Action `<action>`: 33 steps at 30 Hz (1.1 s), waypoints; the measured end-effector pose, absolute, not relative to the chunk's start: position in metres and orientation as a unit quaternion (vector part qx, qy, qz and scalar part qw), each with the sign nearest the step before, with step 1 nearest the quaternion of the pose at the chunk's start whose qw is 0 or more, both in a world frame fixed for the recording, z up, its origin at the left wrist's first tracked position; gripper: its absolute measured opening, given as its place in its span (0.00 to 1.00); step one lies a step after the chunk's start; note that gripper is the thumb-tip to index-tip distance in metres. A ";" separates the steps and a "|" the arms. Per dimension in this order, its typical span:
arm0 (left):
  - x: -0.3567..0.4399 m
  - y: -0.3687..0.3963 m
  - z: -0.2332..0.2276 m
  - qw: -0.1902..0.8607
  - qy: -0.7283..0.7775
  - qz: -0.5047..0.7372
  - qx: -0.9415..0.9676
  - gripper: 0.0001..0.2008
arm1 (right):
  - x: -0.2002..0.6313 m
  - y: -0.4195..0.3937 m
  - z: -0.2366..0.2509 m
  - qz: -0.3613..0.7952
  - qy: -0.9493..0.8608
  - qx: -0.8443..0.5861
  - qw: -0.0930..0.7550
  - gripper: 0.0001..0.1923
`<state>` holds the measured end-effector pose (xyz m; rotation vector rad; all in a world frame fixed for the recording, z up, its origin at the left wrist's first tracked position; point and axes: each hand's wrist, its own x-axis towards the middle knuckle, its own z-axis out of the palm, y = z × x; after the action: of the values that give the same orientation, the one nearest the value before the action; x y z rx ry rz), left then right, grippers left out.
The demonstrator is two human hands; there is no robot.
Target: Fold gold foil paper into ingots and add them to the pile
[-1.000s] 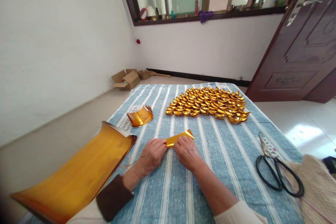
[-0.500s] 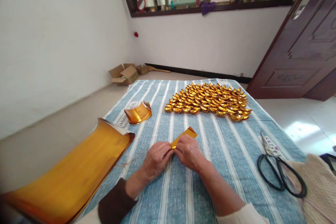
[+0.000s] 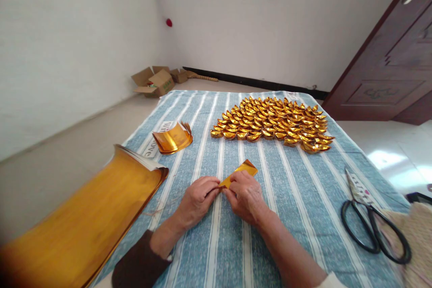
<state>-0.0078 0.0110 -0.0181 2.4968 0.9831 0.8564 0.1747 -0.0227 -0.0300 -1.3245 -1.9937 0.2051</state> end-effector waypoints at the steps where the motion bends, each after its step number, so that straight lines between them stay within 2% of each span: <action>1: -0.007 0.011 -0.019 0.156 0.347 0.302 0.874 0.08 | 0.174 -0.023 -0.030 0.081 -0.769 -0.518 0.365 0.12; 15: 0.002 -0.004 -0.020 0.037 0.394 0.333 0.856 0.09 | 0.171 -0.021 -0.035 0.048 -0.732 -0.592 0.333 0.15; 21: 0.005 -0.016 -0.013 -0.017 0.394 0.303 0.868 0.09 | 0.170 -0.020 -0.034 0.041 -0.734 -0.587 0.338 0.16; 33: 0.010 -0.051 -0.021 -0.044 0.371 0.237 0.897 0.14 | 0.171 -0.018 -0.040 0.040 -0.725 -0.587 0.358 0.18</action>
<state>0.0102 -0.0509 -0.0206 2.8992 1.2007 0.7669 0.1710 -0.0181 -0.0398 -1.5132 -1.8708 0.1021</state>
